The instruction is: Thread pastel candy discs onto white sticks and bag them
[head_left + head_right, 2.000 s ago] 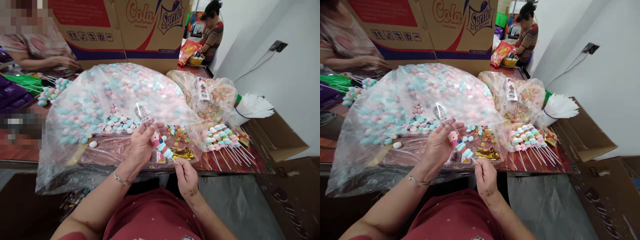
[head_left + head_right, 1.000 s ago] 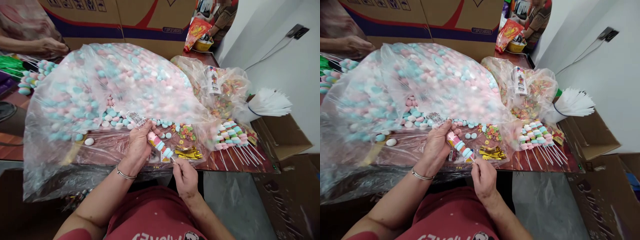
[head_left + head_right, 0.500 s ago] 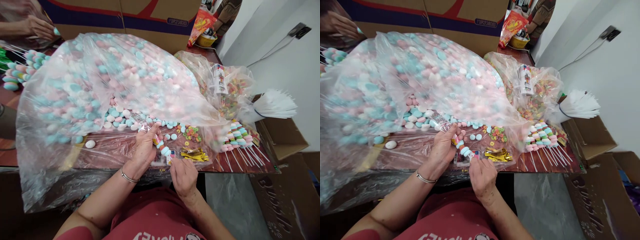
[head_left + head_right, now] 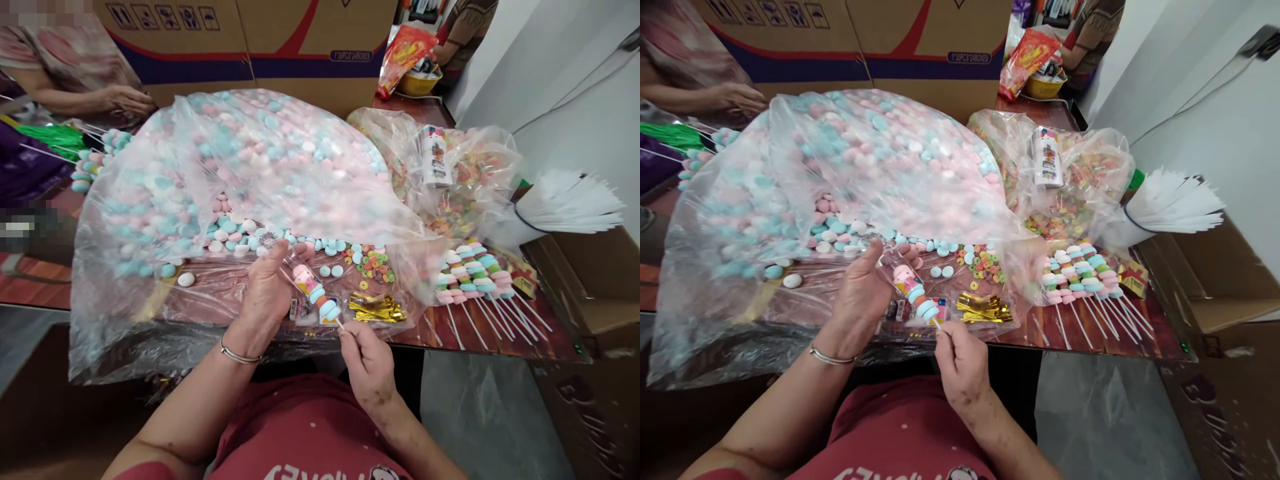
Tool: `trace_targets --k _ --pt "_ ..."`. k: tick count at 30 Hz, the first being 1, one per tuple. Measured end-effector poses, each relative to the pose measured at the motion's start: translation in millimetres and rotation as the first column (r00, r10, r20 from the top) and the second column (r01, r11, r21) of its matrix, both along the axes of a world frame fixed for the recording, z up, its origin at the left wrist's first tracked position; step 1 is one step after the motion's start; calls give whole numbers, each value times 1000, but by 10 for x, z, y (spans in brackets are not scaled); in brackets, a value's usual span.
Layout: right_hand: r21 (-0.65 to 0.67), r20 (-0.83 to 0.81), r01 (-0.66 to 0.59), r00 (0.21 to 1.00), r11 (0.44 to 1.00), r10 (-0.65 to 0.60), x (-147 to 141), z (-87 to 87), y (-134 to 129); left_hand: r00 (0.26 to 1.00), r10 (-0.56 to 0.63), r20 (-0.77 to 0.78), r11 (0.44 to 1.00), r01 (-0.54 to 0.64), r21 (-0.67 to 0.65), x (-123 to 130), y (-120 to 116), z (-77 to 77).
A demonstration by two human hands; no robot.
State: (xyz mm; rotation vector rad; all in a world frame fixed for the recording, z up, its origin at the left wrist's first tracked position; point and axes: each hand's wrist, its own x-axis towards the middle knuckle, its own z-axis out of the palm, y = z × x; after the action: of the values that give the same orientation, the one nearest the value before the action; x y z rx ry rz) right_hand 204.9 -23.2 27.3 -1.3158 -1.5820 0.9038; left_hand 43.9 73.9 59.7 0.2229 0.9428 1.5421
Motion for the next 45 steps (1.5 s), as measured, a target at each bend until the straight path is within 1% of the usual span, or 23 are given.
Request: trace_targets --k 2,4,7,9,11,14,18,21,23,25,27,28,30,31,32,34,36,37,39,41,42,43,45 --pt "170 151 -28 988 985 2 35 38 -10 998 46 -35 999 -46 11 7 29 50" --pt "315 248 -49 968 948 -32 45 60 -15 996 76 -49 997 -75 15 26 52 89" --pt "502 350 -70 928 862 -129 41 46 -21 996 80 -30 997 -79 5 49 60 121" --pt "581 395 -93 901 809 -181 29 16 -26 997 70 -23 998 -70 1 60 39 126" --pt "624 436 -124 874 772 -213 7 -13 -31 998 63 -22 998 -63 -4 75 5 123" --pt "651 485 -155 838 743 -251 -51 -36 -42 996 93 -12 996 -93 4 97 -40 106" --pt "643 516 -198 826 740 -228 -147 -46 -83 992 126 -6 991 -125 41 109 -56 66" --pt "617 492 -189 850 764 -187 -189 -40 -123 991 130 -29 989 -127 69 107 -64 20" --pt "563 447 -158 884 811 -138 -191 -28 -142 991 126 -45 988 -121 92 104 -75 -12" --pt "438 355 -111 933 892 -59 -177 -9 -153 994 102 -44 989 -97 108 104 -88 -35" --pt "186 161 -75 986 980 45 -167 11 -153 997 65 -31 993 -62 105 113 -101 -47" --pt "25 17 -78 997 997 77 -171 21 -150 998 52 -24 994 -49 102 124 -107 -49" --pt "-254 -284 -130 957 958 55 -200 36 -138 999 36 -12 994 -34 105 156 -124 -48" --pt "-340 -404 -157 915 927 7 -223 41 -129 999 31 -7 993 -30 112 179 -135 -45" --pt "-392 -492 -174 870 903 -46 -246 45 -120 1000 27 -2 992 -26 119 203 -149 -41" --pt "-435 -583 -178 803 883 -126 -279 47 -105 1000 1 2 992 -1 127 251 -182 -31" --pt "-433 -593 -149 790 889 -157 -266 42 -99 999 -36 -1 992 36 124 283 -211 -23" --pt "-415 -568 -124 809 901 -150 -240 36 -100 999 -49 -7 992 49 120 289 -219 -22" --pt "-319 -433 -49 896 947 -100 -161 20 -111 999 -44 -25 993 47 112 282 -220 -30" --pt "-87 -172 36 984 996 -50 -82 -3 -124 999 -14 -46 995 19 101 267 -209 -48" --pt "69 -15 58 998 996 -57 -56 -17 -128 999 0 -53 995 5 95 263 -206 -59" --pt "226 133 55 987 973 -86 -44 -32 -128 998 6 -56 996 -1 89 268 -210 -69" --pt "450 341 -4 925 893 -167 -60 -66 -115 999 -16 -51 997 20 78 308 -246 -84"
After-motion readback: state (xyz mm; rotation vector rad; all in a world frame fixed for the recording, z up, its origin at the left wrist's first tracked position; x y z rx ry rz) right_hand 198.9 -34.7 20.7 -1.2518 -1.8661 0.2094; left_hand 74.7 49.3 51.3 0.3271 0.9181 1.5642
